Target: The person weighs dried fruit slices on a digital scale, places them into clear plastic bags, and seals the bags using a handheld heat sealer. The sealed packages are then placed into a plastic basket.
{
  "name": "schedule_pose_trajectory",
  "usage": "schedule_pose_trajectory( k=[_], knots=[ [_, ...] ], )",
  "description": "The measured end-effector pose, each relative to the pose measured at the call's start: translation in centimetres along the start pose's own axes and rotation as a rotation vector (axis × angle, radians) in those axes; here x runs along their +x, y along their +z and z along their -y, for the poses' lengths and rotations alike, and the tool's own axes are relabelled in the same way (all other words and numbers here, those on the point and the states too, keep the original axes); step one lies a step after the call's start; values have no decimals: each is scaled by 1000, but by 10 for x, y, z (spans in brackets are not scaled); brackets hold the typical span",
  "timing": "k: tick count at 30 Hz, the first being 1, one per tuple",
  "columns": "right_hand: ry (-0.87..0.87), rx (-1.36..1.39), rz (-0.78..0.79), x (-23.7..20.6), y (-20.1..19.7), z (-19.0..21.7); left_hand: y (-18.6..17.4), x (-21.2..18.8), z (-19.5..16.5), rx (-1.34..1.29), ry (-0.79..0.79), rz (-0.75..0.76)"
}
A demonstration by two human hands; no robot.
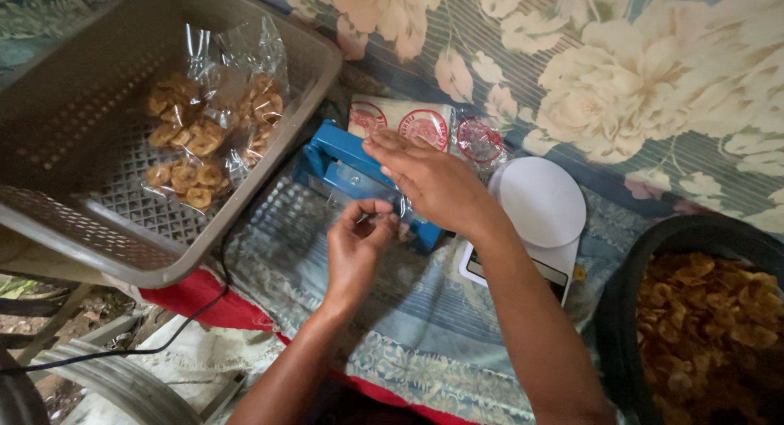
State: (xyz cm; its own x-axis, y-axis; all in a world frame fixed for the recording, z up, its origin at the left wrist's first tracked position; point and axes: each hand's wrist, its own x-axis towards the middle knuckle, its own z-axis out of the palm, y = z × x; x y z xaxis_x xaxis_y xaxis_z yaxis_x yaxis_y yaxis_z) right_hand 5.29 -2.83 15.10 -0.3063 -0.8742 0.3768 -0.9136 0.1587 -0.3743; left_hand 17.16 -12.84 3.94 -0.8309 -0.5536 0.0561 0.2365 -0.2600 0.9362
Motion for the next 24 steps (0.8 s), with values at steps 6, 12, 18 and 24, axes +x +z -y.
schedule_pose_trajectory(
  k=[6,12,18,24],
  knots=[
    [34,-7,-12,0,1,1,1,-1,3,-79,8,3],
    [1,-9,-35,-1,3,-2,1,3,10,-186,13,20],
    [1,-11,-32,1,4,-4,-3,6,19,-127,82,36],
    [-5,-18,-36,2,3,-5,-2,8,22,-142,100,50]
  ],
)
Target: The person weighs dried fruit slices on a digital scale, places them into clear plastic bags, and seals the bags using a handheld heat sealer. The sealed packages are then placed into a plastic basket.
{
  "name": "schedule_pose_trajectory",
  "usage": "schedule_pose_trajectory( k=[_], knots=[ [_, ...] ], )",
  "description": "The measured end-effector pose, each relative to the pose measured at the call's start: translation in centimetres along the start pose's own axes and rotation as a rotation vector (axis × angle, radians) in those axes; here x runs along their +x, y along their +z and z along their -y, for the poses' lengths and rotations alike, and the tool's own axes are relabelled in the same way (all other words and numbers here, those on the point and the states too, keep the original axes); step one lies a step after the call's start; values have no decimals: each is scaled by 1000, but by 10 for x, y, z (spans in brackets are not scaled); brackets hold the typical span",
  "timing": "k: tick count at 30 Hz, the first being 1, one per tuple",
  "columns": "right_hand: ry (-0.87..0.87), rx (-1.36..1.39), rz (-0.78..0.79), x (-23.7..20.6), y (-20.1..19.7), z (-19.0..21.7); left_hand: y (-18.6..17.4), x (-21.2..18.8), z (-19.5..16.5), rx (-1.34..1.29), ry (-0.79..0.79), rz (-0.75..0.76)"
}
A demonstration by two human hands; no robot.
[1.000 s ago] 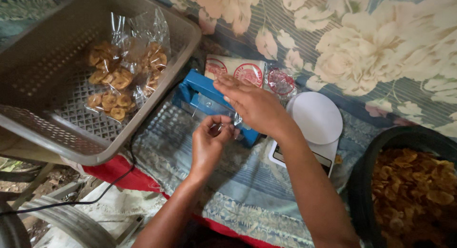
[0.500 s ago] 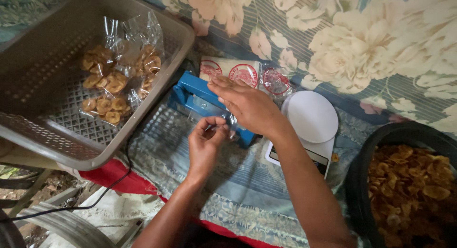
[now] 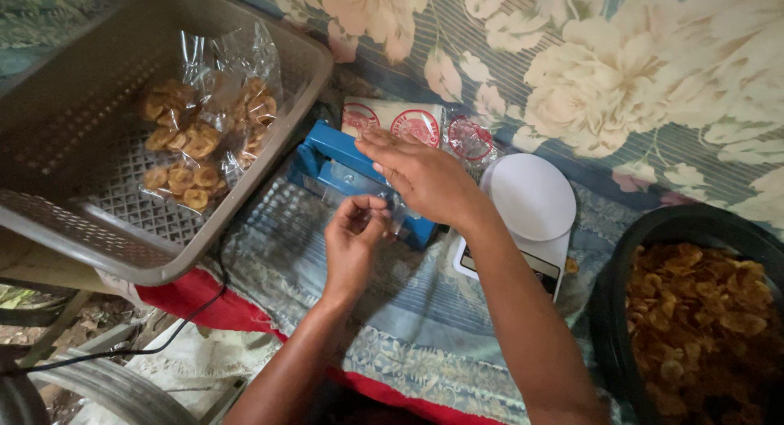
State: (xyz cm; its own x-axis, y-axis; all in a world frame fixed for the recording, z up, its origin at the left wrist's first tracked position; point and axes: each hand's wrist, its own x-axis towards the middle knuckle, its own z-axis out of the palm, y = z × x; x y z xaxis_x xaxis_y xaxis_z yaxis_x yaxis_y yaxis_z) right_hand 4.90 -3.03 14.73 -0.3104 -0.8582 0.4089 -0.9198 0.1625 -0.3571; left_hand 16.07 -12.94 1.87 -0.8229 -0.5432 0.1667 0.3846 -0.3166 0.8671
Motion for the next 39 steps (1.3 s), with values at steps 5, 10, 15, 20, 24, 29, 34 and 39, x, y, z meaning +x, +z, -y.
schedule_pose_trajectory(
  k=[5,10,15,20,24,29,34,39],
  knots=[
    [21,14,7,1,-1,0,0,0,-2,20,-2,3],
    [48,28,7,1,-2,2,1,0,-5,3,7,19],
    [70,19,26,2,-3,2,2,0,-6,-17,-2,19],
    [57,20,14,2,-3,1,2,1,-6,48,1,11],
    [44,40,18,2,-3,-3,2,3,-4,33,10,22],
    [37,56,13,2,-3,-3,3,3,-3,-4,25,32],
    [28,46,11,2,-3,1,1,1,-7,30,14,25],
    [72,40,24,1,-5,3,2,0,-8,8,24,26]
  ],
)
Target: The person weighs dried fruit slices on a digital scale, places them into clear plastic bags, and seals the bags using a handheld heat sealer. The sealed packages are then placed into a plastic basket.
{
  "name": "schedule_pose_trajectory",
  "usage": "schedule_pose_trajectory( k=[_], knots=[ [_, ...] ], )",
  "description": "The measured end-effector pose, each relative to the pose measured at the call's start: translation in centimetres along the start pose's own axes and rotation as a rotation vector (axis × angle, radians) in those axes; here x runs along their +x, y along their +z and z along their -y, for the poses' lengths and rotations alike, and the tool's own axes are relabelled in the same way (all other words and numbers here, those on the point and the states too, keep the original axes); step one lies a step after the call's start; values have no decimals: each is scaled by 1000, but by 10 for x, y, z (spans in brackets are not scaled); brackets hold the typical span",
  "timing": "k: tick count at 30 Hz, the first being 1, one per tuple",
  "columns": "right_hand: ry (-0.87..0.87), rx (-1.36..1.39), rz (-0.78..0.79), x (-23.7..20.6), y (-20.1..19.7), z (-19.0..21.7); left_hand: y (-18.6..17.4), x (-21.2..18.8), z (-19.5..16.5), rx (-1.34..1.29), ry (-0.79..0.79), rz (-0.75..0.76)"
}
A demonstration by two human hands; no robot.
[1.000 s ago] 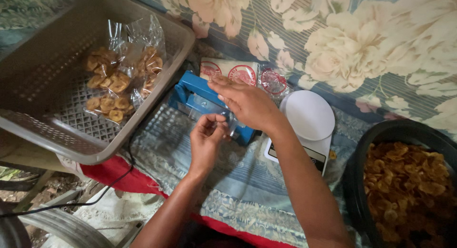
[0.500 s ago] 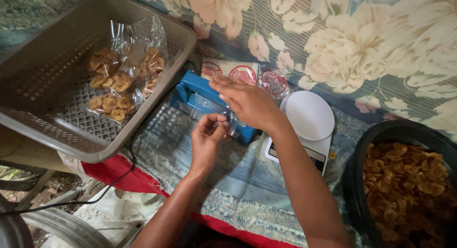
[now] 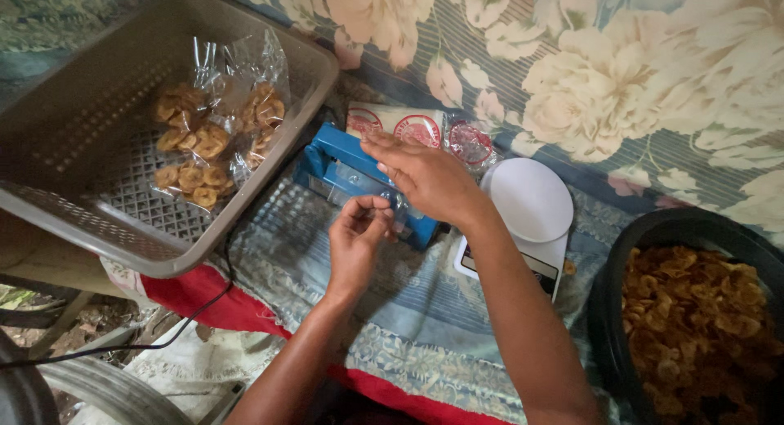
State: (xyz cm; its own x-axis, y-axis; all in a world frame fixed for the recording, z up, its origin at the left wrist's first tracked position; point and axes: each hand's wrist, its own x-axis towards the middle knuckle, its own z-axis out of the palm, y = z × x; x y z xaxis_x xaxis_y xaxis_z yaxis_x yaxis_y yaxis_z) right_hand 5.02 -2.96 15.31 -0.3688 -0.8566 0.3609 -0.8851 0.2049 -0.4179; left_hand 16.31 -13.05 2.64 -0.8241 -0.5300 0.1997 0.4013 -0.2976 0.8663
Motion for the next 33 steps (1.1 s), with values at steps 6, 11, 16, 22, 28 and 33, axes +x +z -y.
schedule_pose_trajectory(
  k=[6,11,16,22,28,33],
  knots=[
    [-31,-11,-8,0,1,-1,0,0,-1,4,9,14],
    [-39,-13,-8,0,1,-1,0,-1,0,5,4,5],
    [-2,-23,-2,0,1,1,-2,-1,2,-24,10,8],
    [-18,-32,8,2,0,1,0,-1,0,-3,17,8],
    [-23,2,6,0,0,3,2,-4,-4,15,4,-15],
    [-31,-7,5,1,0,4,0,-4,-4,23,61,29]
  ],
)
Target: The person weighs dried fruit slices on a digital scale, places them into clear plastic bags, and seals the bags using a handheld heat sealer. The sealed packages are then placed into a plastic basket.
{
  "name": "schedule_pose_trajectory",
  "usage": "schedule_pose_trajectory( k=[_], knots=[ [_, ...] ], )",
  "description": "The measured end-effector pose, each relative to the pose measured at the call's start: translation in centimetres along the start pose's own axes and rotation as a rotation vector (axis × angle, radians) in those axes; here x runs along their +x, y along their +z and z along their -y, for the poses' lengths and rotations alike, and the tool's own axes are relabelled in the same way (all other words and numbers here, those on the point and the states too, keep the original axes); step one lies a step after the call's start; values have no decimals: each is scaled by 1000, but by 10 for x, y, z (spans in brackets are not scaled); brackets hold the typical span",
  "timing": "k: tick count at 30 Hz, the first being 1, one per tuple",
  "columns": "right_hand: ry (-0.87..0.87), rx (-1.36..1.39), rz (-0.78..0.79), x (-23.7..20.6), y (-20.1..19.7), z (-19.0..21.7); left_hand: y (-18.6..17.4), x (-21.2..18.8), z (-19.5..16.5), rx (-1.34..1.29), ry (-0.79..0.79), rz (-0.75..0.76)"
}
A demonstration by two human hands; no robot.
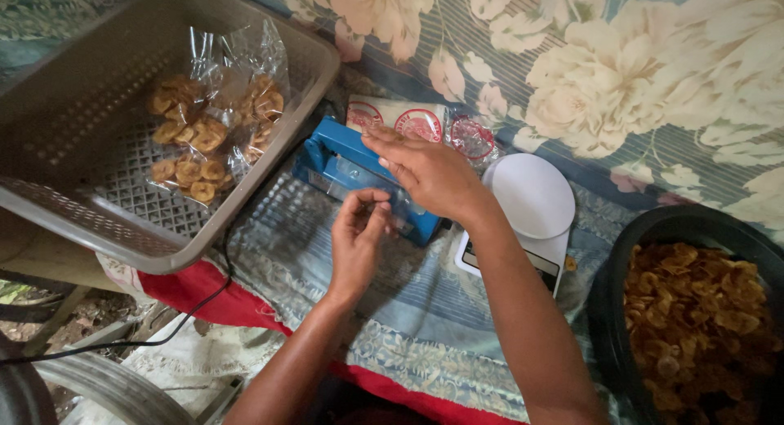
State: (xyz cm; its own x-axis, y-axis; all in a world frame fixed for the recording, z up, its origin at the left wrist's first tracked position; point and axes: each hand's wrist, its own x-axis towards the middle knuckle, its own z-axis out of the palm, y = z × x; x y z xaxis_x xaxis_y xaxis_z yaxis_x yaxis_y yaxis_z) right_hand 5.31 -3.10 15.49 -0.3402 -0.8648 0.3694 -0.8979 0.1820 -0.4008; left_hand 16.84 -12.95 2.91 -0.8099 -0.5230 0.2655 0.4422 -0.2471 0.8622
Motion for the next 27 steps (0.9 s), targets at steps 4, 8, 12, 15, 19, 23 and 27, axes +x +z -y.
schedule_pose_trajectory(
  k=[4,8,12,15,19,23,27],
  knots=[
    [0,-8,-1,0,0,0,-1,1,-1,-22,-20,-13],
    [16,-20,12,1,0,-1,0,1,-3,-23,-27,-36],
    [-6,-1,0,1,1,-1,1,2,-3,-5,-1,-57],
    [-6,3,-2,1,2,0,1,1,-2,16,24,-50],
    [-4,-14,-2,2,2,1,1,1,-2,-9,-14,-75],
    [19,-4,-6,2,1,3,1,1,-5,23,36,-71],
    [21,-13,-4,1,1,4,1,0,-9,8,81,-78]
  ],
)
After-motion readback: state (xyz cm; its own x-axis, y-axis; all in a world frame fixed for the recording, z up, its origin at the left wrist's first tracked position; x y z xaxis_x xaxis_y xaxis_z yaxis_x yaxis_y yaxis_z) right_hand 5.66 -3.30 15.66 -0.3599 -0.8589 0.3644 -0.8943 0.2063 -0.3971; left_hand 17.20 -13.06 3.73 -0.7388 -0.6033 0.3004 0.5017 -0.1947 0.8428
